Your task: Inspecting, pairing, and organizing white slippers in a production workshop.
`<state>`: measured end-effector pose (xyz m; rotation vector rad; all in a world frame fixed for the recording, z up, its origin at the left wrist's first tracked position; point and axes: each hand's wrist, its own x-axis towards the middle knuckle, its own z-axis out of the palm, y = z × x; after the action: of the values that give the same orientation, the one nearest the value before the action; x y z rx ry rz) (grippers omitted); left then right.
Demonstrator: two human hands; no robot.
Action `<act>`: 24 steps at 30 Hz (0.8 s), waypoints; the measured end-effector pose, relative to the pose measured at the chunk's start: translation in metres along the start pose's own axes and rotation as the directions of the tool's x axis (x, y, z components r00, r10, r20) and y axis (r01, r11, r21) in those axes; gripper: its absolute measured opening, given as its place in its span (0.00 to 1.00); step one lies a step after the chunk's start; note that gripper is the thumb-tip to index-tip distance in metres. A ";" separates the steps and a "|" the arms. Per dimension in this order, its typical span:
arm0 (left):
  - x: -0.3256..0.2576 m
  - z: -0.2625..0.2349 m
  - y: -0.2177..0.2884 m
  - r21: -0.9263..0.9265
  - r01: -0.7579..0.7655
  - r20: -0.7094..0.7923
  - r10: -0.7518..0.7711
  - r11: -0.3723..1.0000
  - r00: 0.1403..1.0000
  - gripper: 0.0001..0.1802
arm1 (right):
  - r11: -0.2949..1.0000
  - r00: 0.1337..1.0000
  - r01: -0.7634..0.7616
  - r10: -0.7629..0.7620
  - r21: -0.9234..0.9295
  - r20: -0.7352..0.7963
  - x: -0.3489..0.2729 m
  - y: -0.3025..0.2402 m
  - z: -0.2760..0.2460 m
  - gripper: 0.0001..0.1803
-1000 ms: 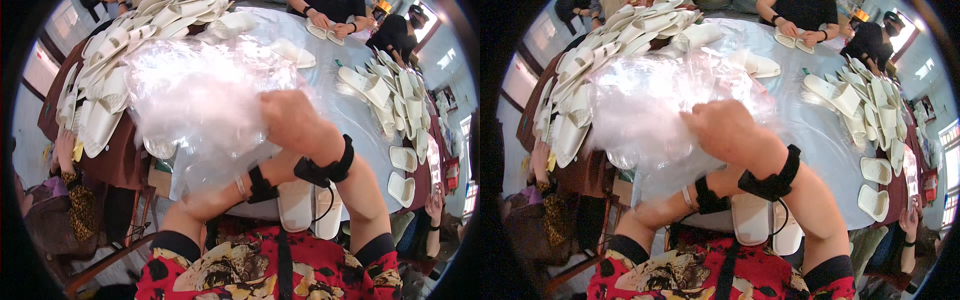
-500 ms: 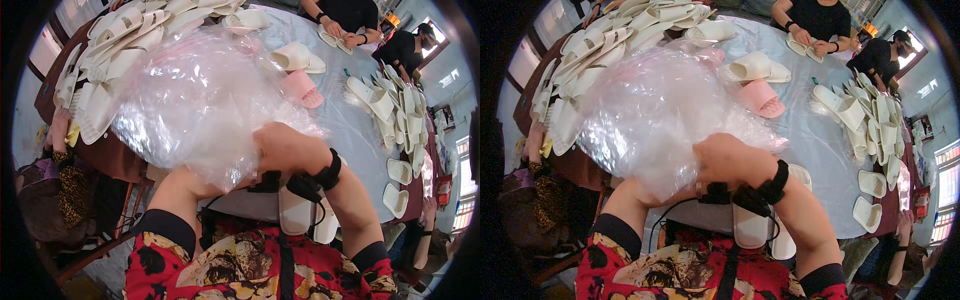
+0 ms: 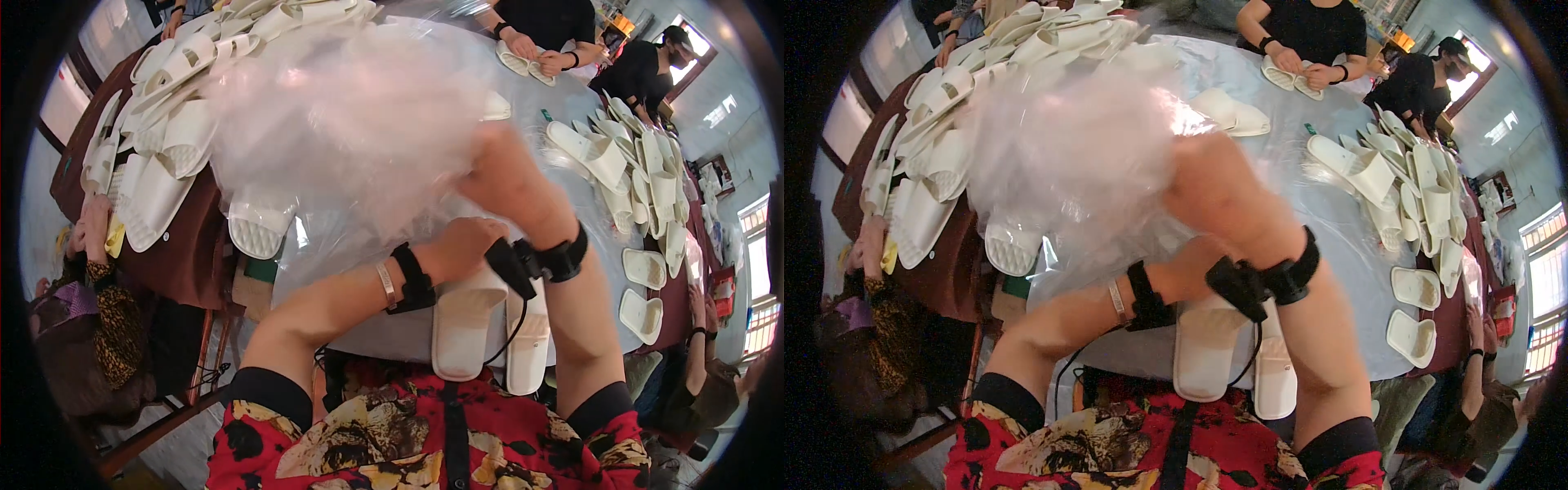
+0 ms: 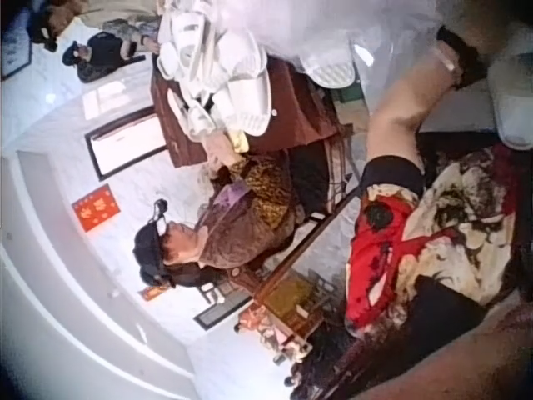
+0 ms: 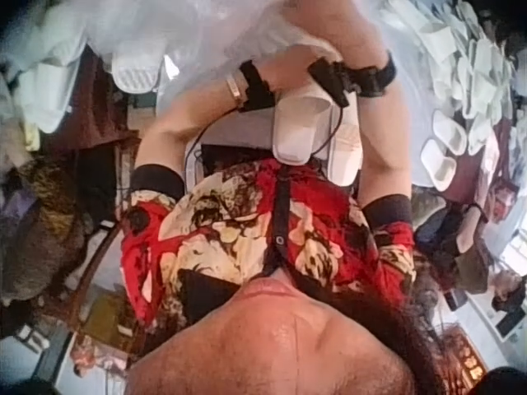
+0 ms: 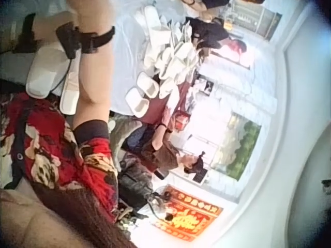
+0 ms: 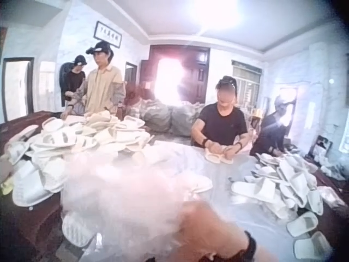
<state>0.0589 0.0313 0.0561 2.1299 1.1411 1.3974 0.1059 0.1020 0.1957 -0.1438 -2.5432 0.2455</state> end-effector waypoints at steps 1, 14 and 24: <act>0.001 -0.003 0.000 0.126 0.148 0.150 -0.167 0.981 0.974 0.05 | 0.998 0.996 -0.013 0.007 -0.062 -0.086 0.003 0.003 -0.015 0.06; 0.002 0.001 -0.008 0.076 0.249 0.139 -0.258 0.965 0.956 0.06 | 0.631 0.564 -0.724 0.307 -0.280 -0.767 -0.162 0.078 -0.242 0.15; 0.005 -0.010 -0.004 0.040 0.374 0.213 -0.373 0.927 0.903 0.05 | -0.329 0.463 -0.815 0.127 -0.477 -0.877 -0.310 0.037 -0.354 0.11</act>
<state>0.0492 0.0364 0.0608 1.8750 1.3669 0.9672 0.5622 0.1410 0.3110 -1.7843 -1.2155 -1.2712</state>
